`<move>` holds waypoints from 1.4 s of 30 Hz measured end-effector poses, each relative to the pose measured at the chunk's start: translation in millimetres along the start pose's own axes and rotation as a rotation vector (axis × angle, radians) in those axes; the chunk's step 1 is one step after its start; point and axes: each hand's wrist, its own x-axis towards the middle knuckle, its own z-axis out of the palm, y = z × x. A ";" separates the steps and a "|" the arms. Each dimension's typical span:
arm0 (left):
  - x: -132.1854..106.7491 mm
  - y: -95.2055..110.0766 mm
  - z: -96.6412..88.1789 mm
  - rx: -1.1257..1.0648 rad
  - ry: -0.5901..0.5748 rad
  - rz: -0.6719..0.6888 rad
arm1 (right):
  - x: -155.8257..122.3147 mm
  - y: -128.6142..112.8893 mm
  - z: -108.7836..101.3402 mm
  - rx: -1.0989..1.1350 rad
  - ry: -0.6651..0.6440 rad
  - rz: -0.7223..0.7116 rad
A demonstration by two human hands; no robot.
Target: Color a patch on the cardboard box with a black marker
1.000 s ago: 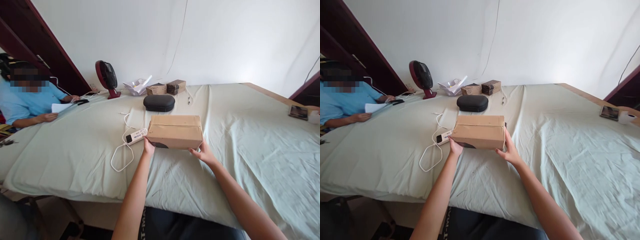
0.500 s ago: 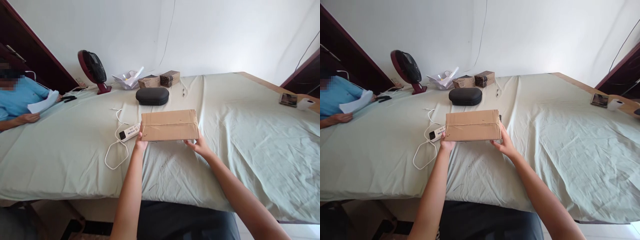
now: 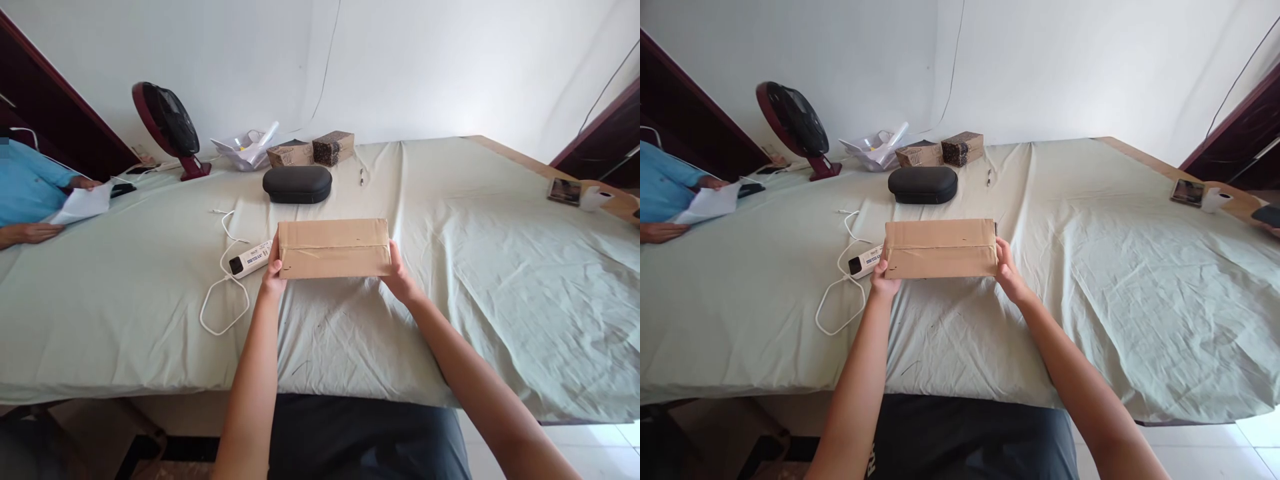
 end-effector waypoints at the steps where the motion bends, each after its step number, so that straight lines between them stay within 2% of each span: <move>1: -0.5 0.3 -0.4 0.010 -0.014 0.015 | 0.0 -1.6 0.5 0.044 0.010 0.007; 3: -1.5 1.1 -0.8 0.027 -0.044 0.037 | -0.1 -4.2 0.5 0.094 0.028 0.008; 9: -1.3 9.3 -0.2 0.075 -0.143 0.066 | 0.8 -5.2 -5.0 0.031 -0.012 -0.003; 12: -6.8 17.2 2.2 0.177 -0.177 0.063 | 2.2 -10.8 -4.2 0.040 0.038 -0.063; 17: -43.0 19.1 12.5 0.277 -0.077 0.142 | 1.8 -25.2 2.6 0.236 0.192 -0.172; 21: -76.1 4.5 32.2 0.306 0.074 0.187 | 0.1 -25.8 6.5 0.215 0.365 -0.159; 24: -89.6 -2.9 47.4 0.278 0.201 0.208 | -0.7 -25.4 7.8 0.200 0.385 -0.151; 27: -97.8 4.8 52.0 0.257 0.254 0.259 | -1.9 -29.8 2.1 0.169 0.294 -0.116; 29: -103.8 19.0 48.2 0.284 0.226 0.306 | -3.9 -34.9 -7.8 0.139 0.161 -0.031; 33: -115.1 52.3 37.0 0.474 0.092 0.430 | -10.6 -43.7 -29.9 0.064 -0.282 0.255; 35: -117.5 60.6 35.4 0.540 0.164 0.499 | -12.9 -45.2 -32.4 0.036 -0.472 0.322; 37: -117.5 59.6 37.9 0.513 0.356 0.508 | -13.4 -44.2 -27.4 0.025 -0.510 0.278; 39: -117.0 51.3 44.0 0.393 0.489 0.403 | -12.4 -40.8 -18.8 0.012 -0.440 0.184; 42: -119.0 35.4 56.6 0.228 0.419 0.134 | -10.3 -32.1 -8.7 -0.073 -0.404 0.101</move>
